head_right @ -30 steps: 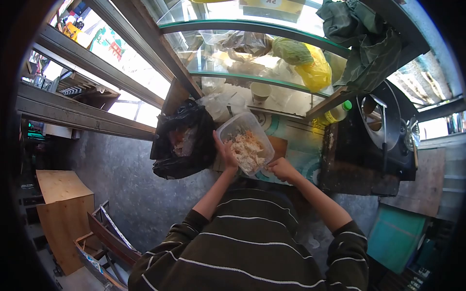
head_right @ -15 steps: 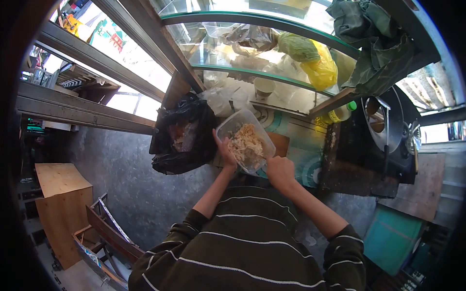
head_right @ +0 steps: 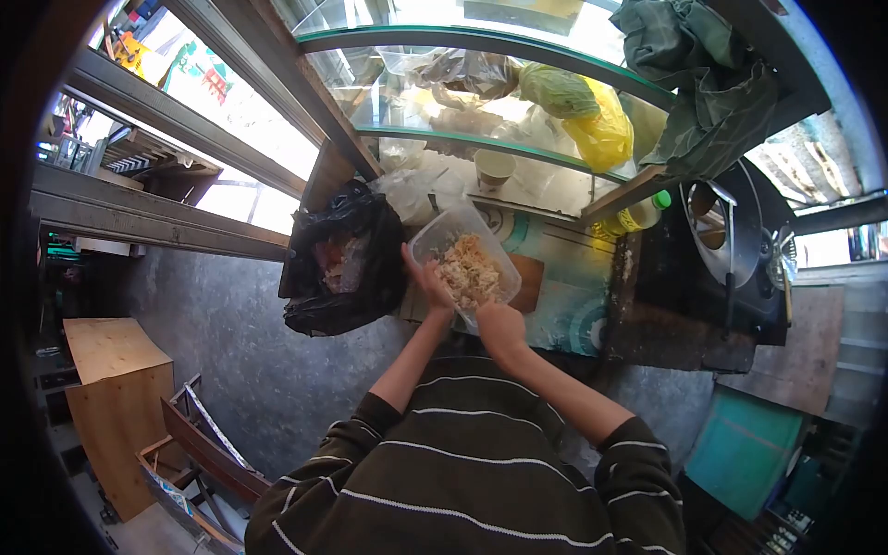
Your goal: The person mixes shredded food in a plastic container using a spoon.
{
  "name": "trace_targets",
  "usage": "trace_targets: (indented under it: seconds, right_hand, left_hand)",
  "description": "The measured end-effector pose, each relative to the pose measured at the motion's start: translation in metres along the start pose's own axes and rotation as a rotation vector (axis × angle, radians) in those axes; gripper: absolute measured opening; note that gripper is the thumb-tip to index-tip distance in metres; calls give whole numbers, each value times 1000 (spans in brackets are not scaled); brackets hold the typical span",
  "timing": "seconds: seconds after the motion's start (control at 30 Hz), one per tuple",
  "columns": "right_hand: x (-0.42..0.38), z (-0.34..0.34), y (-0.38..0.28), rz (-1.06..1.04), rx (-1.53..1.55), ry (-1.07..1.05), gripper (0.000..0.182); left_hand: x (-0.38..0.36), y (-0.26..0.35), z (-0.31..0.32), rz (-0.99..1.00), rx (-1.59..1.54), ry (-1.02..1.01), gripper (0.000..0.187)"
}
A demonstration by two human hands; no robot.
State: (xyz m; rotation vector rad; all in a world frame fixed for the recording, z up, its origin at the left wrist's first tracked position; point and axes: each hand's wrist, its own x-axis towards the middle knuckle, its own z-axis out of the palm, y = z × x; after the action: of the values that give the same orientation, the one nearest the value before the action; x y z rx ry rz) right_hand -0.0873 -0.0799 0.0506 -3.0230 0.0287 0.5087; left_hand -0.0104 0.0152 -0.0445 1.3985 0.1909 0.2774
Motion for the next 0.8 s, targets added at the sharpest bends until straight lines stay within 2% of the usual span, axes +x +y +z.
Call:
trace_targets:
  seconds: [0.07, 0.1, 0.2, 0.23, 0.3, 0.4, 0.47, 0.53, 0.63, 0.73, 0.8]
  right_hand:
    - [-7, -1, 2, -57, 73, -35, 18]
    - [-11, -7, 6, -105, 142, -70, 17]
    - [-5, -43, 27, -113, 103, -176, 17]
    - [0, -54, 26, -119, 104, -177, 17]
    - [11, -69, 22, -28, 203, -16, 16]
    - [11, -12, -1, 3, 185, -88, 16]
    - [6, 2, -4, 4, 146, -153, 16]
    - [-2, -5, 3, -30, 131, -221, 15]
    - [11, -67, 14, 13, 168, -307, 15]
    - [25, -91, 9, 58, 251, -250, 16]
    - [15, -28, 2, 41, 199, -258, 17]
  left_hand:
    - [2, -3, -5, -144, -164, 120, 68]
    - [3, -8, -9, -145, -165, 113, 68]
    - [3, -21, -17, -144, -277, 65, 67]
    - [2, -23, -17, -129, -276, 59, 67]
    - [1, -16, -14, -110, -272, 59, 67]
    - [1, -2, -6, -16, -150, 3, 67]
    - [6, 1, -5, -146, -339, 59, 68]
    - [5, -22, -17, -136, -352, 43, 69]
    - [2, -27, -18, -124, -338, 22, 69]
    - [-2, -7, -11, -65, -199, 43, 67]
    - [0, -2, -8, -7, -95, 53, 66]
